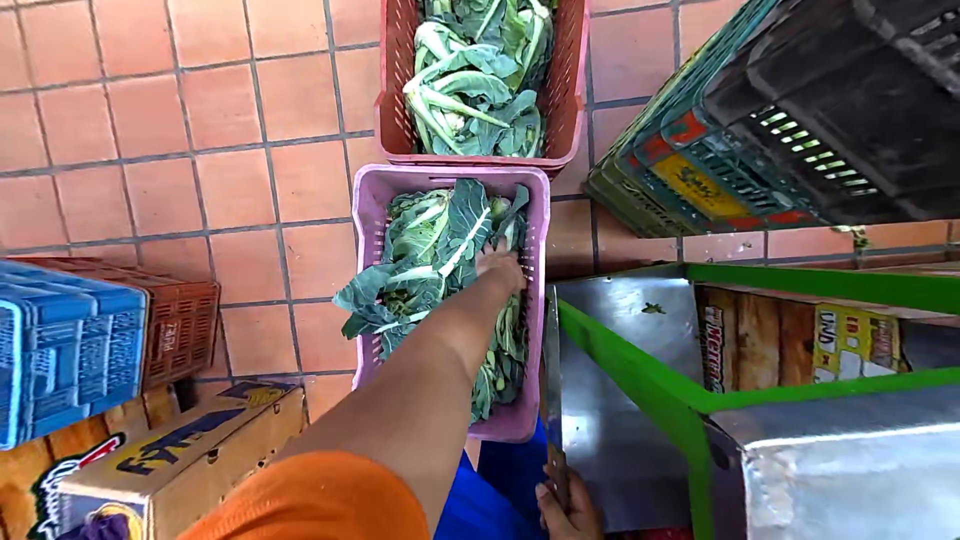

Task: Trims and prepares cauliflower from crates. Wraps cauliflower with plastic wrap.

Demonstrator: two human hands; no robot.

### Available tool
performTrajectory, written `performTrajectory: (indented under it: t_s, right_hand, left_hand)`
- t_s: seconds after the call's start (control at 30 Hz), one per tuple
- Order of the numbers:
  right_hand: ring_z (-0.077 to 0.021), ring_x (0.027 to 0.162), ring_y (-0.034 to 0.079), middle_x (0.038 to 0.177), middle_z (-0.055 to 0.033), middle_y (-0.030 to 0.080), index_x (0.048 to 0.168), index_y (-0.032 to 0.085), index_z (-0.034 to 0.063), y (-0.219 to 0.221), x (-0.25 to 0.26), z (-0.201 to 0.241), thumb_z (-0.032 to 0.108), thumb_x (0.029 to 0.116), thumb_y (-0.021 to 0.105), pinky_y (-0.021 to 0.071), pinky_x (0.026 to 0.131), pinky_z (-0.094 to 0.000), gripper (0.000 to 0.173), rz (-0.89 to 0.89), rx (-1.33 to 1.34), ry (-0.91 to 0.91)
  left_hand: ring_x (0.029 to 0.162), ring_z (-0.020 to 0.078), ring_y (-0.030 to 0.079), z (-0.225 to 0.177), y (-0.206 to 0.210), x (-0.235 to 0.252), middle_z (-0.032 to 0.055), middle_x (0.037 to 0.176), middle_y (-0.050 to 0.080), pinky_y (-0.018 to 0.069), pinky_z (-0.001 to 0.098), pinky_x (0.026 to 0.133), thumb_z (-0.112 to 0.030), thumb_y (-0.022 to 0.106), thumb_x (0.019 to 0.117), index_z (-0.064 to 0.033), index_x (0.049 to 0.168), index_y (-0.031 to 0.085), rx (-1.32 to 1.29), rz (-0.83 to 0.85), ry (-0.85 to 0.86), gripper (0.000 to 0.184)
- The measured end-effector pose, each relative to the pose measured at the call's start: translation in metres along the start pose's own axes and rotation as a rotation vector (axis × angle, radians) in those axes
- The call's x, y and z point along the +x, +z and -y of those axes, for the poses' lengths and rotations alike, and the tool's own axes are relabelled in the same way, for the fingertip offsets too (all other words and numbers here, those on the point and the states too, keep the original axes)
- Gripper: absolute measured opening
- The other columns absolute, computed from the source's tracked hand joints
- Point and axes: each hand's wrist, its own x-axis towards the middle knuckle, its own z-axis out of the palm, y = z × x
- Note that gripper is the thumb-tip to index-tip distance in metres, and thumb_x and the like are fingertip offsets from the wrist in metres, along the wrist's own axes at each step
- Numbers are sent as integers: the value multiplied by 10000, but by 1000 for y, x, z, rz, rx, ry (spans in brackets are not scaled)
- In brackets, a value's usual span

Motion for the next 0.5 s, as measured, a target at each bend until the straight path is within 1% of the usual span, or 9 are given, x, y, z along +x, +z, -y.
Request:
performTrajectory:
  t_s: [0.07,0.1,0.13,0.2,0.27,0.33,0.37,0.43,0.5]
  right_hand:
    - [-116,605,594,797,-68,641,1252,590,-71,0,0,0,24,918,613,527,542,-282,348,6,13,-5]
    - [-119,609,599,805,-70,645,1250,596,-68,-1,1,1,30,918,616,532,546,-284,347,10,14,-12]
    - [-122,609,602,810,-71,651,1243,605,-63,-2,1,1,37,915,618,536,549,-290,343,9,13,-18]
    - [-127,615,603,825,-69,659,1237,615,-45,-4,0,0,56,919,623,534,552,-299,334,11,14,-12]
    - [-130,619,601,844,-70,662,1233,626,-31,-5,0,-1,68,913,628,533,546,-303,335,6,21,-8]
    - [-133,611,602,829,-56,671,1228,642,-3,-3,1,-2,99,905,646,530,540,-313,339,-2,16,5]
    - [-136,611,602,824,-50,669,1227,645,7,-2,1,-2,114,904,650,531,541,-318,340,2,11,7]
    - [-136,601,596,814,-46,665,1224,651,15,-2,0,0,120,903,655,525,529,-316,337,11,7,-1]
    - [-135,601,594,811,-48,661,1220,652,13,-4,2,4,109,907,648,523,530,-312,328,26,10,-12]
  left_hand:
    - [1441,498,349,-4,0,-12,141,1698,202,350,732,1078,-537,826,730,-188,1503,518,24,11,-15,902]
    - [1416,508,381,-3,-1,-25,176,1681,227,341,732,1087,-504,833,737,-161,1503,509,0,-6,-2,900]
    - [1409,516,392,2,0,-41,215,1661,253,326,726,1109,-465,839,744,-140,1490,513,-43,-51,18,877]
    - [1438,531,346,22,11,-80,278,1635,261,279,718,1158,-413,843,763,-124,1442,561,-158,-193,55,790]
    - [1465,533,303,44,26,-118,307,1634,231,293,704,1165,-383,831,790,-156,1413,596,-234,-311,47,704]
    - [1451,516,345,57,39,-146,308,1628,246,346,672,1146,-349,795,829,-210,1437,576,-285,-348,1,661]
    - [1408,502,417,59,45,-155,298,1609,301,393,653,1118,-321,779,846,-213,1439,572,-308,-353,-16,637]
    - [1298,458,548,55,52,-164,242,1602,348,515,607,1002,-269,760,864,-232,1425,573,-351,-333,-61,592]
    - [1255,440,581,51,49,-157,209,1596,362,550,601,940,-204,743,859,-246,1413,572,-432,-318,-120,581]
